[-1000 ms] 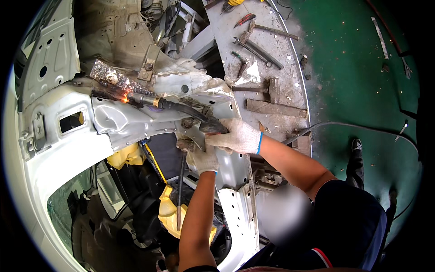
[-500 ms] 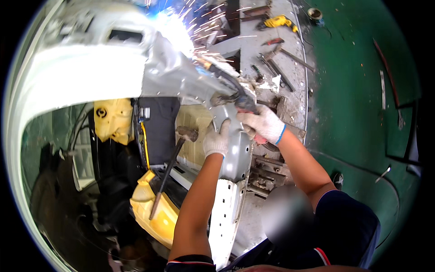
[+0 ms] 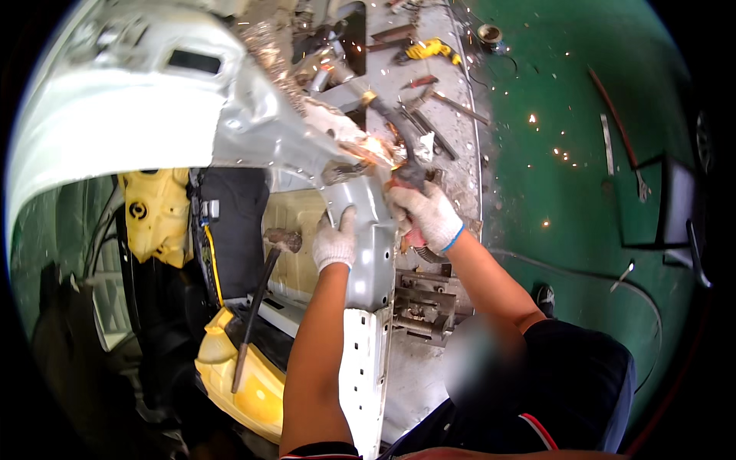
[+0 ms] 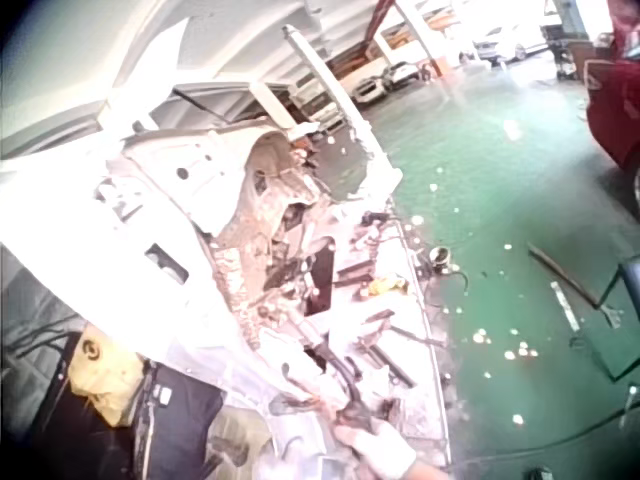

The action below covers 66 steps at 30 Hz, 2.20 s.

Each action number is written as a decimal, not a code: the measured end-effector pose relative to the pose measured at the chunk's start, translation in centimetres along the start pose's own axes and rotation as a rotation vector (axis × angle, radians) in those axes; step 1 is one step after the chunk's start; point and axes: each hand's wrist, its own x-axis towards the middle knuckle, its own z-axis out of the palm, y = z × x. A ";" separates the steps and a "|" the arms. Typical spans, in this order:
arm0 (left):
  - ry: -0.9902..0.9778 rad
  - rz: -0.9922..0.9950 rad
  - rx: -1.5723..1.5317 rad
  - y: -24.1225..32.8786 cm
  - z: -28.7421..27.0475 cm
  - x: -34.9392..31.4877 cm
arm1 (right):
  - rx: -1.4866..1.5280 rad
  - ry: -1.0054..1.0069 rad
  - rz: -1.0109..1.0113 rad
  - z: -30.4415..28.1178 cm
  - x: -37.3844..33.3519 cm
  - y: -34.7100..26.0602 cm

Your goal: The person welds a metal panel onto the front section of a car frame using a welding torch. They then use a hammer to tap and adjust the panel into place. The person continues welding along the seam and uses a metal bar to press the panel against the frame.

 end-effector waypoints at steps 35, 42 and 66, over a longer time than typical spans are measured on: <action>-0.056 0.003 -0.040 0.9 -0.4 -0.9 | -0.217 -0.310 0.203 -0.7 3.1 -2.4; 0.008 0.049 -0.090 0.1 0.3 -0.2 | -0.237 -0.239 0.158 -0.6 3.0 -2.5; 0.058 0.052 0.001 0.1 0.4 -0.5 | -0.140 -0.225 0.220 -0.4 1.7 0.2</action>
